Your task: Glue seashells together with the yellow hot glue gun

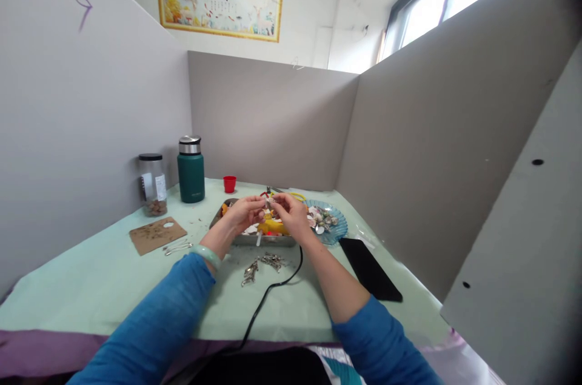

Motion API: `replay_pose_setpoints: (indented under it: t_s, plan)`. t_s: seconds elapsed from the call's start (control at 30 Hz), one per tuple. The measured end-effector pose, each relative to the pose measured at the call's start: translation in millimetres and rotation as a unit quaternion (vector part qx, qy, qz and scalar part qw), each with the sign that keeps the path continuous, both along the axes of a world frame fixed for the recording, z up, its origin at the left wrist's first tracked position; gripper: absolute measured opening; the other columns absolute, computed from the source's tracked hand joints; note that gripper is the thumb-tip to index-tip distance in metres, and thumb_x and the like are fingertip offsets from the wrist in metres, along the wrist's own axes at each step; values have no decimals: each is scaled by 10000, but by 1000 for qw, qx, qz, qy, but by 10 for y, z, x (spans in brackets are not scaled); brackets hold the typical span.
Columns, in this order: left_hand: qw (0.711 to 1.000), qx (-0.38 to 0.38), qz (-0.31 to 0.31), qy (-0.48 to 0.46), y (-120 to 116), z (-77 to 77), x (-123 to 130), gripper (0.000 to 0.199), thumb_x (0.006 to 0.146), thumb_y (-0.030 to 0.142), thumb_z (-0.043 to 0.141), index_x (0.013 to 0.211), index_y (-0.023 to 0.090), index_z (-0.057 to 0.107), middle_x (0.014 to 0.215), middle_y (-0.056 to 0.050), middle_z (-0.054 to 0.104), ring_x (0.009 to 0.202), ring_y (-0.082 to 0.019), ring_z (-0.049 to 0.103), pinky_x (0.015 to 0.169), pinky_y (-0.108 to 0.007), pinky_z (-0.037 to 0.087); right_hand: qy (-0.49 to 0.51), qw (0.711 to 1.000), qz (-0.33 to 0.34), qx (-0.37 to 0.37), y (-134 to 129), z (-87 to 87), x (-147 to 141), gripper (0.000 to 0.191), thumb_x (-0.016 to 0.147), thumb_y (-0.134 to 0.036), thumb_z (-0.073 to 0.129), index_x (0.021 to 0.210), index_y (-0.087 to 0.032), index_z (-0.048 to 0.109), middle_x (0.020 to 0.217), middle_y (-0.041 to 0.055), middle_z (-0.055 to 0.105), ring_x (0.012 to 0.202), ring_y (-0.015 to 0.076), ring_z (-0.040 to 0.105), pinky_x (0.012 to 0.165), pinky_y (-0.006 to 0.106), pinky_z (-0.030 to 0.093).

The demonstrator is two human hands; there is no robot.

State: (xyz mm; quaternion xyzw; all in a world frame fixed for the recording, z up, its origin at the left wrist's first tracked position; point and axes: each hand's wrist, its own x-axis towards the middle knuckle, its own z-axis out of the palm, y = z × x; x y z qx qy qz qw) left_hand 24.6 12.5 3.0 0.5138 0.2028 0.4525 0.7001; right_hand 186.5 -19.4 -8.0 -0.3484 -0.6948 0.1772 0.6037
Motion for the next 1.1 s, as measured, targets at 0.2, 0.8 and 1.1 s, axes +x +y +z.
replay_pose_setpoints:
  t_s: [0.2,0.8,1.1]
  plan:
    - [1000,-7,-7,1,38,-32,-10,109,714,131,691,780,94,613,554,4,534,488,-82,528,511,-217,478,-18,999,-26,37,5,-7,-3,153,799,-298,562,902,-189,592,800,35,639,699,153,602,633,269,497]
    - [999,22,15,39,4,-8,-19,196,639,166,757,739,104,600,587,-3,590,449,-60,528,479,-178,453,-124,984,-52,116,-12,-18,39,92,838,-243,524,881,-191,588,846,43,594,732,141,547,686,262,454]
    - [999,22,21,42,11,-3,-16,207,621,163,766,722,105,595,567,1,576,445,-59,523,477,-178,437,-132,985,-46,105,-43,1,41,125,831,-242,520,931,-189,573,877,57,591,743,149,552,677,271,463]
